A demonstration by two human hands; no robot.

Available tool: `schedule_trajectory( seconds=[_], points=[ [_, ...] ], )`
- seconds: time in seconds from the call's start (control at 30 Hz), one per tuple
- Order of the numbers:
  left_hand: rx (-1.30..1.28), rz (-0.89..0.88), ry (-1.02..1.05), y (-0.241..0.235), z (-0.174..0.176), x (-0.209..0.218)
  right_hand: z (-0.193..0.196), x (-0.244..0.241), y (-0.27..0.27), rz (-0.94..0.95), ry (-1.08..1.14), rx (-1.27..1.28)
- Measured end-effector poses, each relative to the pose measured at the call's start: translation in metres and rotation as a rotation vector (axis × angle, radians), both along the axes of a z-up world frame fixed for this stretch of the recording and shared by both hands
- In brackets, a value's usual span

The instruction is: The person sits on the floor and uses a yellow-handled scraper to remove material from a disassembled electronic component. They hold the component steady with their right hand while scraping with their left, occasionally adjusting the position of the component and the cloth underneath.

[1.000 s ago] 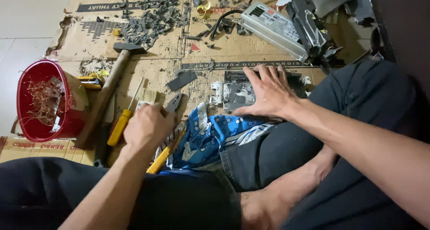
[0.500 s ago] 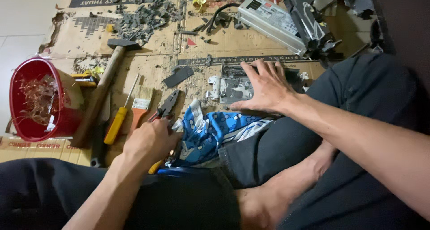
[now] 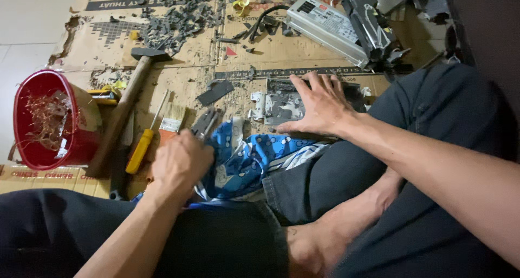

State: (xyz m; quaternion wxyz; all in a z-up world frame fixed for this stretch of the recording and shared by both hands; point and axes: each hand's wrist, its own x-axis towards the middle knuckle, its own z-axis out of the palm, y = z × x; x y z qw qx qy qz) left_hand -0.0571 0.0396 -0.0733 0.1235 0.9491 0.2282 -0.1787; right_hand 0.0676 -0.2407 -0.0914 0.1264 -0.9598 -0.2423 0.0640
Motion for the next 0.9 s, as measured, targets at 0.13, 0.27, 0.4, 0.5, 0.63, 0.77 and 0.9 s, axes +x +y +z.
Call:
schedule_trajectory(
  seconds=[0.13, 0.27, 0.4, 0.5, 0.63, 0.77, 0.9],
  points=[
    [0.079, 0.075, -0.233, -0.003, 0.030, 0.003, -0.006, 0.002, 0.000, 0.001, 0.000, -0.008],
    [0.121, -0.089, -0.093, 0.000, 0.018, -0.005, -0.004, 0.002, 0.002, -0.006, 0.013, -0.016],
    [0.116, -0.183, 0.184, -0.016, 0.000, -0.016, 0.001, 0.000, 0.001, -0.007, 0.011, -0.019],
    [0.155, -0.281, 0.212, -0.014, -0.012, -0.018, -0.002, 0.000, 0.002, -0.006, 0.013, -0.019],
    [0.016, -0.200, 0.170, -0.006, -0.015, -0.008, 0.001, -0.004, 0.003, 0.010, -0.019, -0.067],
    [-0.074, -0.003, -0.011, -0.020, 0.035, 0.000, 0.003, -0.006, 0.000, 0.017, -0.030, -0.068],
    [0.034, 0.171, -0.055, 0.054, -0.005, 0.017, -0.003, -0.004, 0.000, 0.012, -0.038, -0.067]
  ],
)
